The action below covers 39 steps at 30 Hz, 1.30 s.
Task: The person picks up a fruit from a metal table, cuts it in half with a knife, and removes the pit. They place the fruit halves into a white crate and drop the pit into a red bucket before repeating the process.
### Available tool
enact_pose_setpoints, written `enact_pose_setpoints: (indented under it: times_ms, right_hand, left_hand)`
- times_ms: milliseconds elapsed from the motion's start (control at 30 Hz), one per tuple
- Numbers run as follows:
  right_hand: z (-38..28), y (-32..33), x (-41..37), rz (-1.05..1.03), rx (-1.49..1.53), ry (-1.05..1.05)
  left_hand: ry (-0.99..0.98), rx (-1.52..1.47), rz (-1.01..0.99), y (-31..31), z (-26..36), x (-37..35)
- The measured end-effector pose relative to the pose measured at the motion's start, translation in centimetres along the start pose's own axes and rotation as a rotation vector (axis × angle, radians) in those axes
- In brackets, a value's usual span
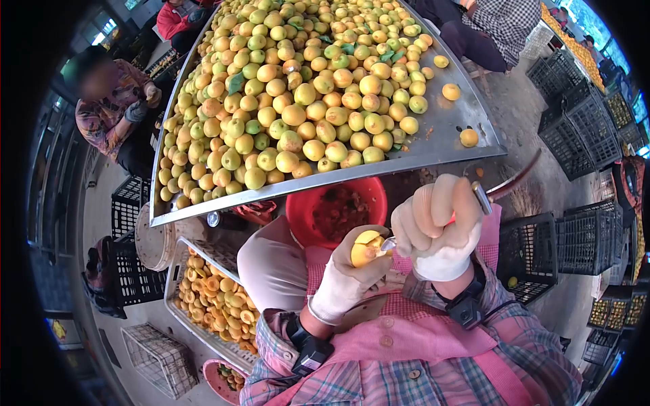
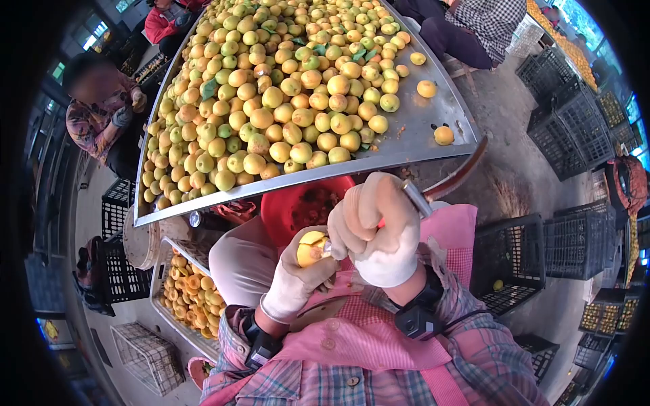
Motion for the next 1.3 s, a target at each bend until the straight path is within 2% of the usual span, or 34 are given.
enact_pose_setpoints:
  times_ms: [67, 167, 267, 333, 467, 533, 633, 700, 767, 800, 867, 933, 1033, 1100, 1200, 1300]
  right_hand:
    - [0.5, -0.1, 0.0, -0.148, 0.013, 0.017]
    - [0.9, -0.5, -0.2, -0.248, -0.022, 0.012]
    - [1.3, -1.2, -0.6, -0.226, 0.02, -0.024]
    - [1.4, -1.4, -0.7, -0.2, 0.056, -0.034]
    - [1.5, -1.8, -1.0, -0.301, -0.128, -0.077]
    - [1.1, -2.4, -0.9, -0.386, -0.308, -0.094]
    - [1.2, -2.1, -0.8, -0.357, -0.169, -0.098]
    - [1.1, -1.7, -0.7, -0.355, -0.177, -0.144]
    - [0.7, -2.0, -0.4, -0.379, -0.234, -0.025]
    - [0.9, -2.1, -0.4, -0.38, -0.234, -0.023]
    - [1.1, -2.1, -0.4, -0.303, 0.009, 0.009]
    - [0.9, -1.9, -0.3, -0.312, -0.063, 0.025]
    - [0.9, -1.3, -0.4, -0.324, -0.121, 0.033]
    - [0.8, -1.0, -0.4, -0.347, -0.039, 0.019]
    - [0.6, -1.4, -0.3, -0.367, -0.069, 0.057]
    - [0.9, -1.7, -0.4, -0.357, -0.086, 0.094]
  left_hand:
    - [0.007, 0.045, -0.003, 0.1, -0.2, -0.1]
    - [-0.057, 0.103, -0.029, -0.1, -0.2, -0.2]
    - [-0.063, 0.127, -0.044, 0.0, -0.2, -0.3]
    - [-0.167, 0.189, -0.071, 0.0, -0.3, -0.2]
    - [-0.23, 0.162, -0.108, -0.4, 0.2, -0.7]
    - [-0.126, 0.122, -0.136, -0.3, 0.1, -0.7]
    - [-0.072, 0.129, -0.204, -0.3, 0.6, -0.8]
    - [-0.079, 0.115, -0.204, -0.2, 0.3, -0.8]
    - [-0.091, 0.106, -0.207, -0.2, 0.4, -0.9]
    - [-0.082, 0.002, -0.233, -0.3, 0.4, -1.1]
    - [-0.071, -0.103, -0.26, 0.0, -0.4, -1.3]
    - [-0.176, -0.076, -0.279, 1.1, -1.6, -1.1]
    - [-0.205, -0.146, -0.226, 1.2, -2.0, -0.9]
    - [-0.177, -0.202, -0.24, 0.5, -1.1, -1.1]
    - [-0.125, -0.24, -0.236, 0.0, -0.7, -1.3]
    - [-0.12, -0.33, -0.158, 0.0, -1.1, -1.2]
Point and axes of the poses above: each hand's wrist, its own x-axis towards the middle knuckle, its own y-axis out of the back of the hand, z = x × y, the point moved 5 cm from there along x, towards the middle knuckle, and after that the axes turned 2 degrees about y, right-handed, at the moved point
